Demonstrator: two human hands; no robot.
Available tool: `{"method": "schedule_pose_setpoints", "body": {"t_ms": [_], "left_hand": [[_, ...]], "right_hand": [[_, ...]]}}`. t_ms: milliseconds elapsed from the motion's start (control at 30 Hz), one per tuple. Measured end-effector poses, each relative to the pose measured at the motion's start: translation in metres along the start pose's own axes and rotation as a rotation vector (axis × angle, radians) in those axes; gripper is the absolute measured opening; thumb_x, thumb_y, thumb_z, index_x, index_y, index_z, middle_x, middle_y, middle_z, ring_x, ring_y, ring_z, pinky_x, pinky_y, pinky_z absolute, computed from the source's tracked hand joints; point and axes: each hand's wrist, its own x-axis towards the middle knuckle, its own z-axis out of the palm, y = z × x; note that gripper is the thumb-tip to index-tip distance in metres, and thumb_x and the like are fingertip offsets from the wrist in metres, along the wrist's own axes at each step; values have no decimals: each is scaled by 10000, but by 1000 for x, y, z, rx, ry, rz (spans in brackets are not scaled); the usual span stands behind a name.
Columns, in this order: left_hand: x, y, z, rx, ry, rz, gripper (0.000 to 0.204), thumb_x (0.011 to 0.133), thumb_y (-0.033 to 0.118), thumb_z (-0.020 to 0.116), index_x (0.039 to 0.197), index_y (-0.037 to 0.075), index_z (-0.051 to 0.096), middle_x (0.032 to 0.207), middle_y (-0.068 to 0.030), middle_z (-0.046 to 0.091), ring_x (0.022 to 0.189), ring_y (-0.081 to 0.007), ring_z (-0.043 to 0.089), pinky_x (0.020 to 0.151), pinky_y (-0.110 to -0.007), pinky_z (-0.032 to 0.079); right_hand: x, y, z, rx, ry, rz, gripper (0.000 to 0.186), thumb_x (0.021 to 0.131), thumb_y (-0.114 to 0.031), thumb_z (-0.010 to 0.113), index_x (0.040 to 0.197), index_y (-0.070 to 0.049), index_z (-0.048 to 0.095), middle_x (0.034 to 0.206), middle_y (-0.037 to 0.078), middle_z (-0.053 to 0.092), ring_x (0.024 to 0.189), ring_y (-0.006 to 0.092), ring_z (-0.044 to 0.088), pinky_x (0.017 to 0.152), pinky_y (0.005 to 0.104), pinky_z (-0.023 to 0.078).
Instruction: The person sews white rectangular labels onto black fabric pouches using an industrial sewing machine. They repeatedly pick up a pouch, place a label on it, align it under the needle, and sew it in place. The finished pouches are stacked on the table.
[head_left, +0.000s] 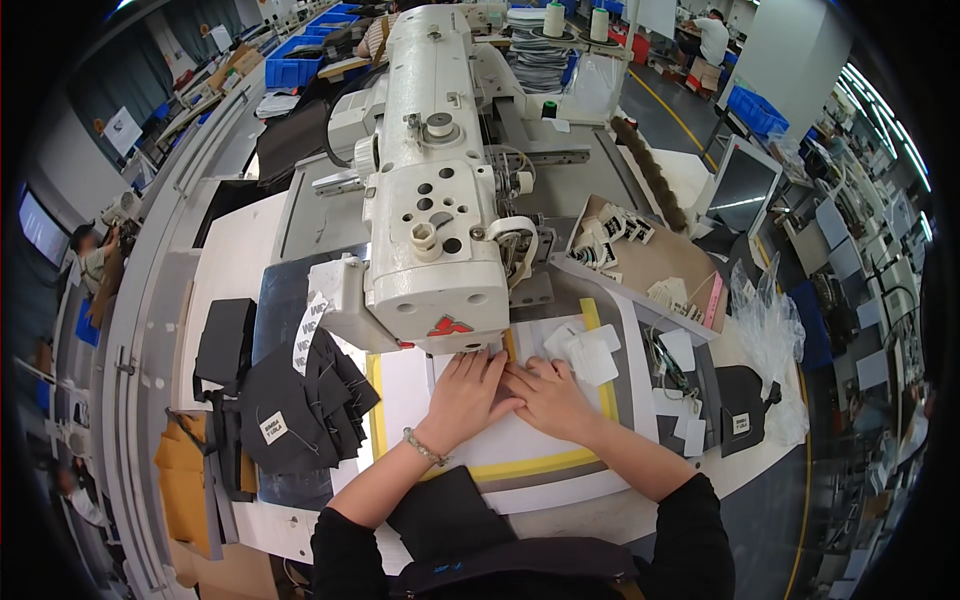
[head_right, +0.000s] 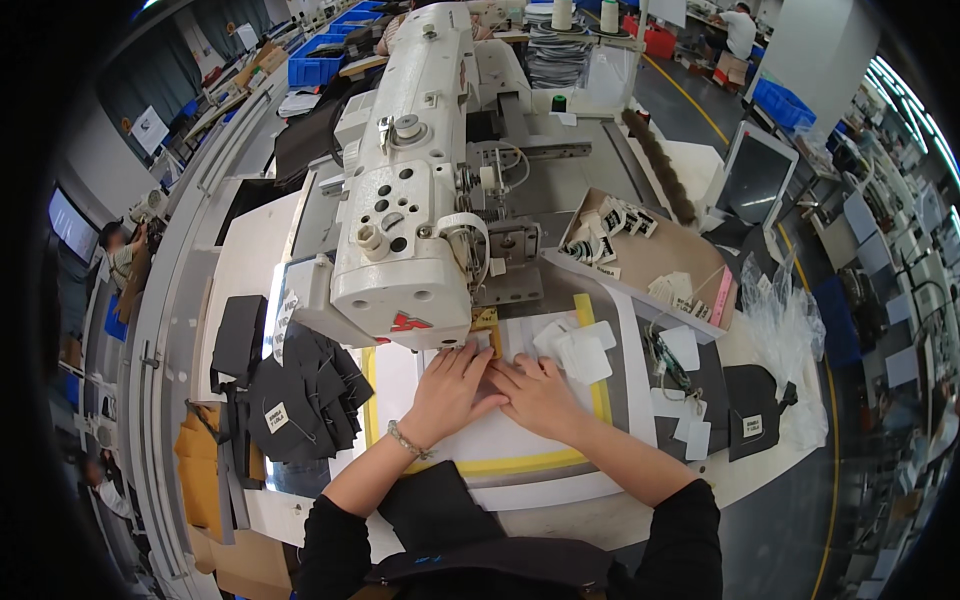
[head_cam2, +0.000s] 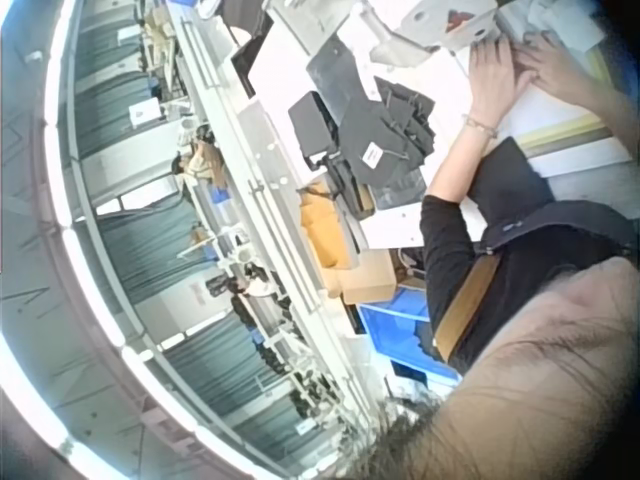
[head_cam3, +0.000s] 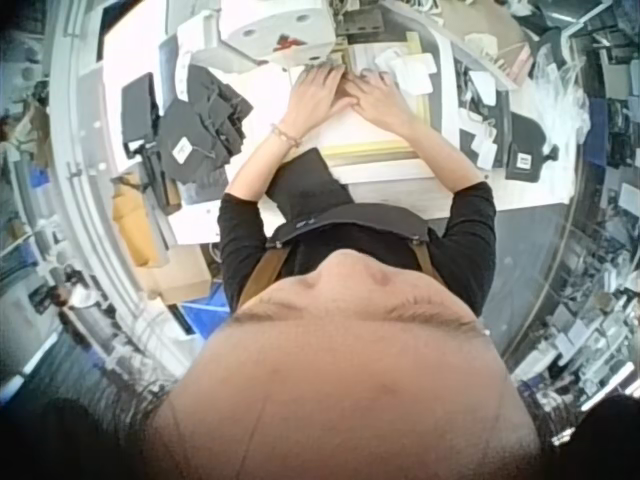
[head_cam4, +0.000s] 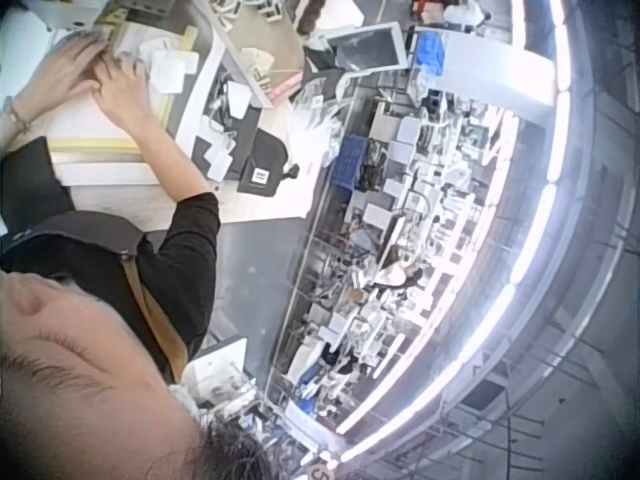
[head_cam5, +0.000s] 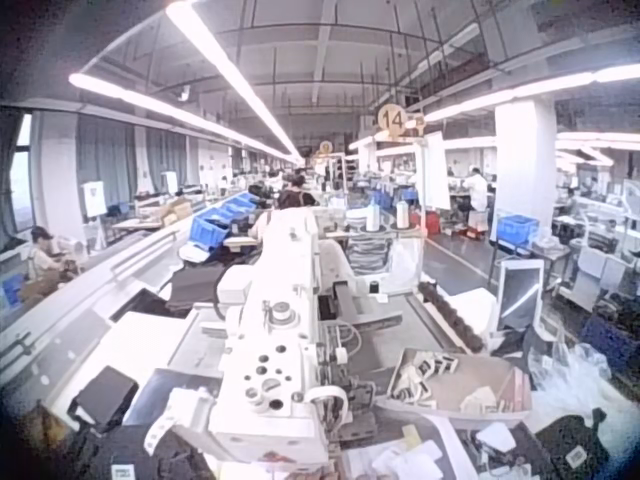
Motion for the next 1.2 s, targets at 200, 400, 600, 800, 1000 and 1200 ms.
{"method": "schedule_pose_setpoints", "body": {"t_ms": [200,400,600,800,1000,1200], "left_hand": [[0,0,4,6,0,5,735,800,518,676,1283,-11,508,1225,-259,563,1042,-357,587,984,-444,414],[0,-2,7,0,1,25,744,805,516,669,1298,-14,500,1182,-241,567,1004,-349,571,933,-436,416],[2,-6,12,-7,-40,7,711,813,479,666,1294,-18,505,1129,-213,581,955,-328,582,882,-411,427],[5,-10,4,-26,-93,9,670,832,451,656,1291,-16,512,1151,-202,581,1011,-325,587,909,-404,427],[-29,-17,-32,-91,-94,174,450,857,254,676,1277,141,559,1267,-104,564,1192,-286,527,1039,-481,351],[-107,14,-72,-355,-259,-122,156,754,171,774,887,153,696,1000,33,609,997,-180,542,875,-378,333]], "right_hand": [[0,0,-1,-10,-19,2,473,807,-310,648,1233,-129,550,1284,16,547,1127,238,441,872,430,360],[-2,1,0,-7,2,9,480,800,-313,656,1232,-135,550,1257,13,553,1118,238,453,868,429,361],[0,-4,-3,-22,19,54,464,805,-308,651,1229,-143,558,1218,-9,557,1101,216,465,856,419,365],[0,-4,-3,-14,7,63,493,803,-323,661,1251,-142,566,1260,10,541,1120,231,461,886,420,357],[-22,0,-31,30,-39,21,560,791,-333,706,1288,-118,564,1389,55,488,1136,228,477,882,418,375],[-44,-18,-40,72,-69,-20,510,784,-302,718,1246,-131,588,1432,71,469,1143,226,485,916,424,348]]}}
